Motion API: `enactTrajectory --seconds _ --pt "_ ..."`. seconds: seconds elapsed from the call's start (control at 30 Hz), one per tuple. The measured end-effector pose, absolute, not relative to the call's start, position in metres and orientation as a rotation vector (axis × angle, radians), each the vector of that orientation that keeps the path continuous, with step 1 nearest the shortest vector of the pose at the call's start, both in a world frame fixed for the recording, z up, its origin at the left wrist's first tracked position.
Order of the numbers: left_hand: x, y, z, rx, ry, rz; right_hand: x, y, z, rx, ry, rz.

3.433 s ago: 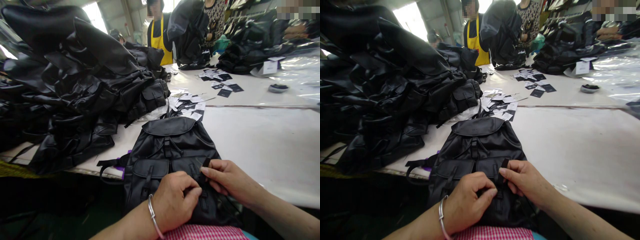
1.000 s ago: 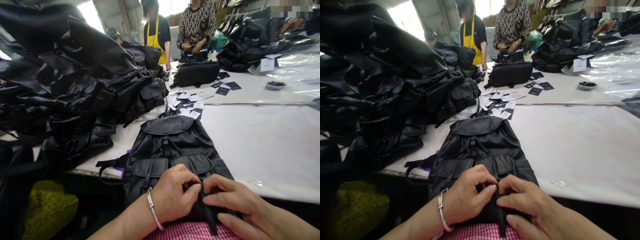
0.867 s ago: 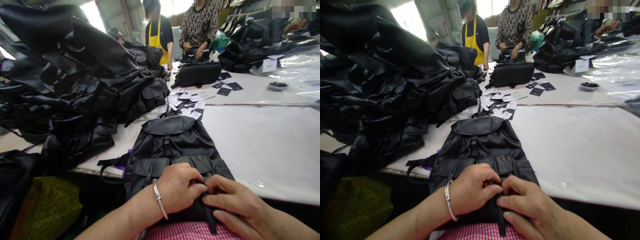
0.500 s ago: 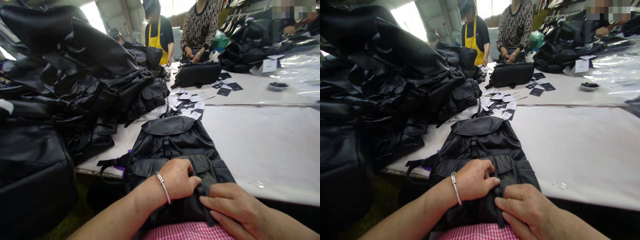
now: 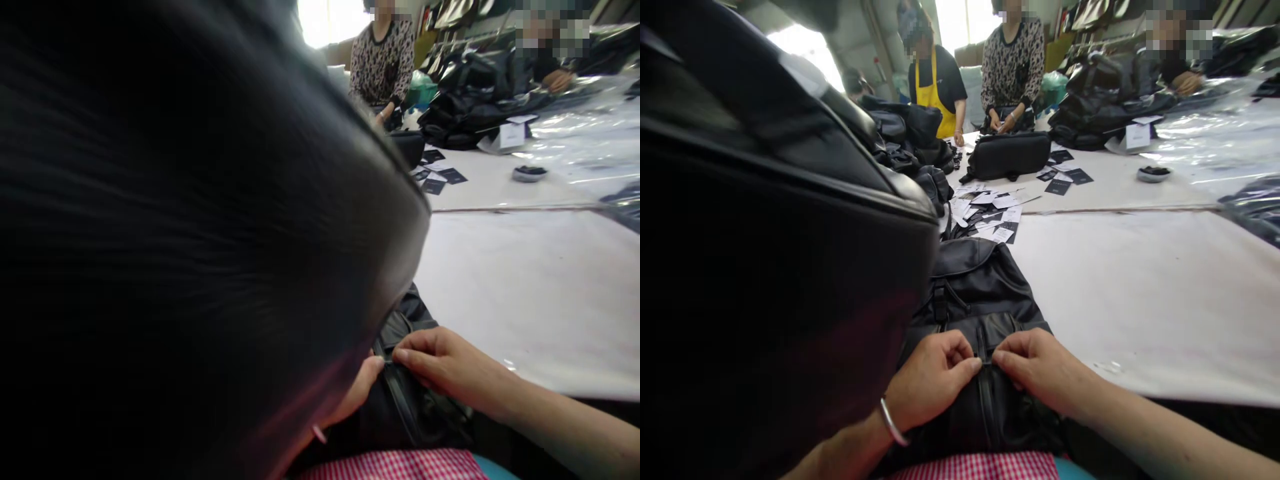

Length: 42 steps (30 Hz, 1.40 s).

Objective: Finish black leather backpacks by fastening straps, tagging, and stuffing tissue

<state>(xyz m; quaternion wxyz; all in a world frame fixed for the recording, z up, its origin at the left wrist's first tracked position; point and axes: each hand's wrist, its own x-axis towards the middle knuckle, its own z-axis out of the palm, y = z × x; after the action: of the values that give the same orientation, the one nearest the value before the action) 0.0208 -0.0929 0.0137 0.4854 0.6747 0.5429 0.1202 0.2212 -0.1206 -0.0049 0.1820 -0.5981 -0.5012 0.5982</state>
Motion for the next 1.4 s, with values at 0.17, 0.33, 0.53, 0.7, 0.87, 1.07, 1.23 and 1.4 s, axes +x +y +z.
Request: enactTrajectory --seconds 0.17,0.33,0.53,0.7,0.87,1.07,1.23,1.4 --pt "0.014 -0.097 0.016 1.620 1.322 0.200 0.211 -0.109 0.001 -1.745 -1.230 1.938" --pt "0.015 -0.101 0.013 1.599 1.341 0.233 0.208 -0.109 0.003 -1.776 -1.131 2.029" --pt "0.019 -0.102 0.019 1.533 1.403 0.207 0.204 -0.119 -0.003 -1.751 -1.087 1.982" --pt "0.016 -0.097 0.020 1.371 1.399 0.146 0.199 -0.125 -0.005 -1.752 -1.019 1.922" --pt "0.012 -0.095 0.014 1.178 1.262 0.171 0.198 -0.133 -0.007 -1.754 -1.059 1.840" --pt "0.021 -0.096 0.008 1.092 1.240 0.202 0.199 -0.140 -0.010 -1.740 -1.127 1.759" --pt "0.026 -0.097 0.009 1.021 1.251 0.268 0.200 -0.146 -0.008 -1.678 -1.252 1.683" --pt "0.027 -0.099 0.012 1.025 1.267 0.259 0.205 -0.149 -0.005 -1.629 -1.507 1.515"
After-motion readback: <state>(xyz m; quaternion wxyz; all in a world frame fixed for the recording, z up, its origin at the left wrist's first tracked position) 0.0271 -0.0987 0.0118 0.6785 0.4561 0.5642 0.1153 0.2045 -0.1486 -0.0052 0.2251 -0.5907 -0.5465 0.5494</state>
